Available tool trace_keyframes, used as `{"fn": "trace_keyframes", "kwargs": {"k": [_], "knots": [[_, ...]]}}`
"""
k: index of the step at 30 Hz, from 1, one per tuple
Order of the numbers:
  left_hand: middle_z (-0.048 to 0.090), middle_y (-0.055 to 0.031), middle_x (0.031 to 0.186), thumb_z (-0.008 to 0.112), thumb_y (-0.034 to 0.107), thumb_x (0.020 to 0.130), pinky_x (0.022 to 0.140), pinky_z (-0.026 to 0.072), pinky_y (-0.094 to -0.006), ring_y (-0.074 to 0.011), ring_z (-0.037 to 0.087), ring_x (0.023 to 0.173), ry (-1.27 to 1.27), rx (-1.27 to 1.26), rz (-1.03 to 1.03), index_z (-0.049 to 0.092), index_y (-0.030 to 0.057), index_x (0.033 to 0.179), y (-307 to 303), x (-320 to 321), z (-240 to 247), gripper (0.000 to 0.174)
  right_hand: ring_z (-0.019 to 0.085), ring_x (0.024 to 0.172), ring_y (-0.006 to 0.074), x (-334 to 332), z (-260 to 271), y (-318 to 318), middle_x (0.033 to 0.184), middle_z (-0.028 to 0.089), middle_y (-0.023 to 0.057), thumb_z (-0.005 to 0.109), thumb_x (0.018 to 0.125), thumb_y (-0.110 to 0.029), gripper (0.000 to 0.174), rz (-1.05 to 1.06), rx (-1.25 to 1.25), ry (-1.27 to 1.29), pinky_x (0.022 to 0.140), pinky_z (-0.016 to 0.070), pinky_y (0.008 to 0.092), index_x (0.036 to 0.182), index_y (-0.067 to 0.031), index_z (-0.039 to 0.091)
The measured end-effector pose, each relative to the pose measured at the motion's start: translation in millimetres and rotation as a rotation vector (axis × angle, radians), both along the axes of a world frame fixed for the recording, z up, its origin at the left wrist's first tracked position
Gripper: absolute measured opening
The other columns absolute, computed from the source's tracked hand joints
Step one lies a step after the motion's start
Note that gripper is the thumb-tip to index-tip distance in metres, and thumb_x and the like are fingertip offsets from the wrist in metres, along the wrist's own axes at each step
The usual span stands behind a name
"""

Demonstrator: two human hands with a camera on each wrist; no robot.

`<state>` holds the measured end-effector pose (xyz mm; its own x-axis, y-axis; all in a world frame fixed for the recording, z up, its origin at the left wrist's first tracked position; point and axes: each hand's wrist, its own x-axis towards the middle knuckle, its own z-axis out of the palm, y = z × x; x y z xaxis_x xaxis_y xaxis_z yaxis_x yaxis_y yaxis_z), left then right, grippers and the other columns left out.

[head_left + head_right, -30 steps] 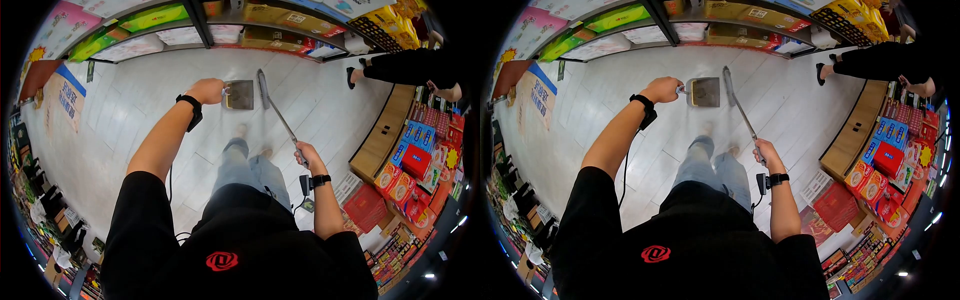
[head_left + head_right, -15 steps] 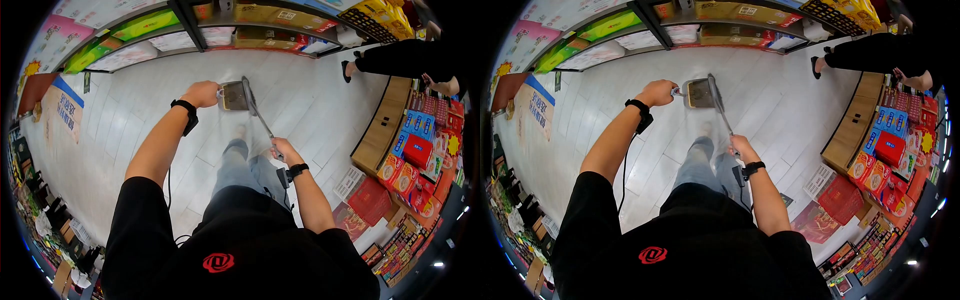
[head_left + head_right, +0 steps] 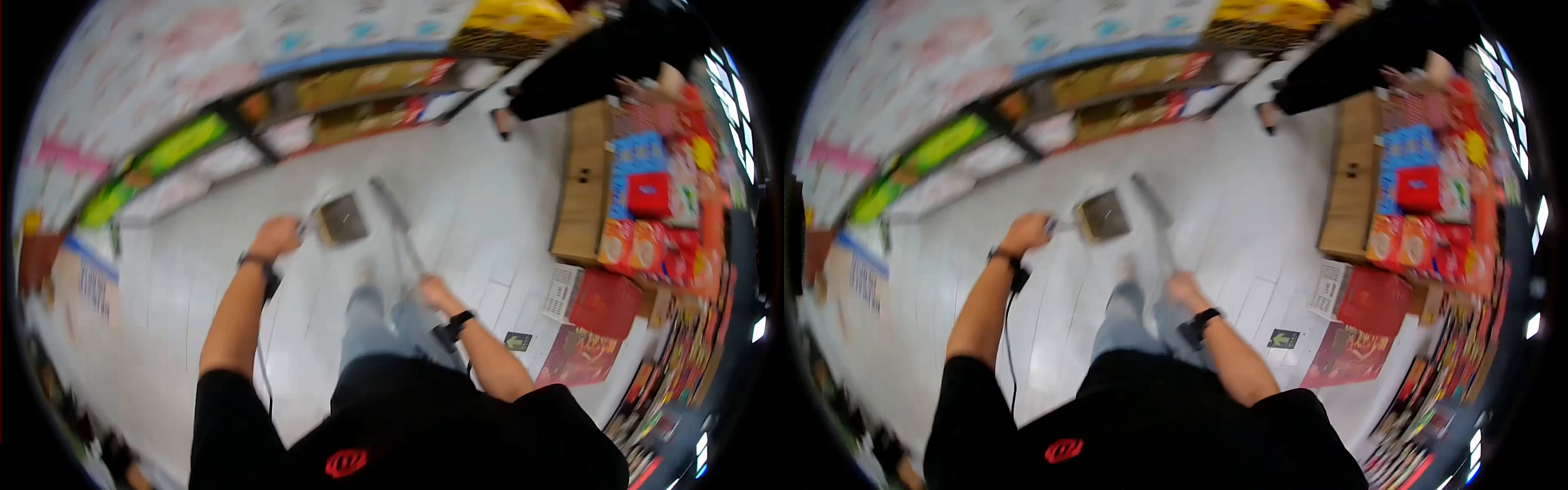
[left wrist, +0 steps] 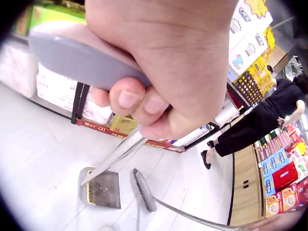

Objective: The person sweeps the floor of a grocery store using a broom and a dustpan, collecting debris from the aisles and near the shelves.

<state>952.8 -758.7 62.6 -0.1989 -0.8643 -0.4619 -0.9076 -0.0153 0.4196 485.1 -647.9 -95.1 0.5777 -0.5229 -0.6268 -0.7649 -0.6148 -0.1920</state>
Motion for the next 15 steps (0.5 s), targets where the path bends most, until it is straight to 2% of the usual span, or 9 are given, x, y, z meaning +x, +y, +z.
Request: {"fn": "trace_keyframes", "kwargs": {"k": [1, 2, 3, 5, 7, 8, 10, 12, 15], "knots": [[0.068, -0.0190, 0.101, 0.060, 0.018, 0.074, 0.084, 0.0507, -0.0486, -0.0382, 0.063, 0.100, -0.022, -0.002, -0.018, 0.068, 0.0112, 0.102, -2.6, 0.6, -9.1, 0.030, 0.066, 0.074, 0.0324, 10.8, 58.1, -9.6, 0.081, 0.069, 0.0167, 0.074, 0.062, -0.017, 0.014, 0.010, -0.162, -0.229, 0.070, 0.0539, 0.0411, 0.068, -0.0052, 0.069], [0.068, -0.0170, 0.104, 0.063, 0.018, 0.073, 0.085, 0.0510, -0.0477, -0.0374, 0.063, 0.101, 0.010, -0.020, 0.010, 0.067, 0.0135, 0.108, 0.7, 1.9, -13.6, 0.036, 0.067, 0.068, 0.0316, 29.8, 60.9, -18.8, 0.073, 0.069, 0.0157, 0.074, 0.062, -0.016, 0.010, -0.104, 0.107, -0.040, 0.066, 0.0544, 0.0426, 0.061, -0.0062, 0.070], [0.068, -0.0158, 0.104, 0.066, 0.019, 0.071, 0.086, 0.0513, -0.0467, -0.0368, 0.063, 0.101, -0.043, 0.063, -0.001, 0.066, 0.0151, 0.113, -4.6, -6.8, 5.7, 0.041, 0.067, 0.064, 0.0301, 32.3, 67.4, -15.3, 0.063, 0.067, 0.0142, 0.073, 0.063, -0.014, 0.010, -0.012, -0.141, -0.198, 0.061, 0.0538, 0.0432, 0.058, -0.0060, 0.070], [0.070, -0.0159, 0.102, 0.066, 0.017, 0.070, 0.085, 0.0529, -0.0448, -0.0365, 0.064, 0.099, 0.018, 0.000, 0.010, 0.070, 0.0150, 0.107, -0.7, -10.1, -2.1, 0.037, 0.066, 0.062, 0.0301, 28.9, 54.6, -14.1, 0.064, 0.066, 0.0153, 0.069, 0.065, -0.016, 0.014, -0.240, 0.102, -0.241, 0.058, 0.0527, 0.0435, 0.057, -0.0054, 0.068], [0.070, -0.0160, 0.100, 0.066, 0.016, 0.069, 0.084, 0.0532, -0.0442, -0.0367, 0.065, 0.097, -0.004, 0.015, 0.032, 0.071, 0.0148, 0.104, 0.2, -23.9, 15.4, 0.035, 0.064, 0.058, 0.0276, 27.0, 57.5, -18.5, 0.063, 0.065, 0.0139, 0.065, 0.075, -0.016, 0.018, -1.029, 0.575, -0.328, 0.053, 0.0513, 0.0426, 0.060, -0.0060, 0.065], [0.070, -0.0159, 0.100, 0.067, 0.016, 0.069, 0.085, 0.0532, -0.0440, -0.0367, 0.065, 0.097, -0.029, 0.023, 0.046, 0.072, 0.0149, 0.104, 2.1, -24.1, 16.9, 0.035, 0.064, 0.058, 0.0276, 26.7, 78.7, -24.3, 0.063, 0.065, 0.0139, 0.065, 0.075, -0.016, 0.018, -1.052, 0.546, -0.358, 0.053, 0.0513, 0.0426, 0.060, -0.0060, 0.065], [0.071, -0.0152, 0.098, 0.067, 0.016, 0.070, 0.084, 0.0534, -0.0430, -0.0363, 0.066, 0.096, -0.024, 0.037, 0.047, 0.072, 0.0159, 0.104, 3.0, -24.2, 12.6, 0.034, 0.060, 0.053, 0.0233, 25.3, 143.5, -24.8, 0.065, 0.062, 0.0122, 0.058, 0.088, -0.018, 0.022, -1.425, 0.781, -0.278, 0.047, 0.0488, 0.0389, 0.071, -0.0043, 0.062], [0.071, -0.0146, 0.098, 0.068, 0.016, 0.071, 0.084, 0.0536, -0.0417, -0.0353, 0.067, 0.095, -0.016, 0.074, 0.065, 0.073, 0.0168, 0.103, 5.5, -23.8, 14.8, 0.033, 0.056, 0.050, 0.0191, 7.0, 120.3, -2.4, 0.066, 0.059, 0.0105, 0.052, 0.095, -0.021, 0.024, -1.585, 0.934, -0.568, 0.044, 0.0455, 0.0349, 0.082, -0.0030, 0.059], [0.072, -0.0141, 0.097, 0.069, 0.018, 0.071, 0.084, 0.0536, -0.0409, -0.0343, 0.067, 0.095, -0.020, 0.072, 0.061, 0.073, 0.0183, 0.103, 18.6, -34.3, 23.3, 0.032, 0.054, 0.047, 0.0180, -14.1, 137.9, 17.1, 0.066, 0.059, 0.0099, 0.051, 0.096, -0.024, 0.024, -1.497, 0.913, -0.548, 0.042, 0.0420, 0.0334, 0.088, -0.0022, 0.059]]}}
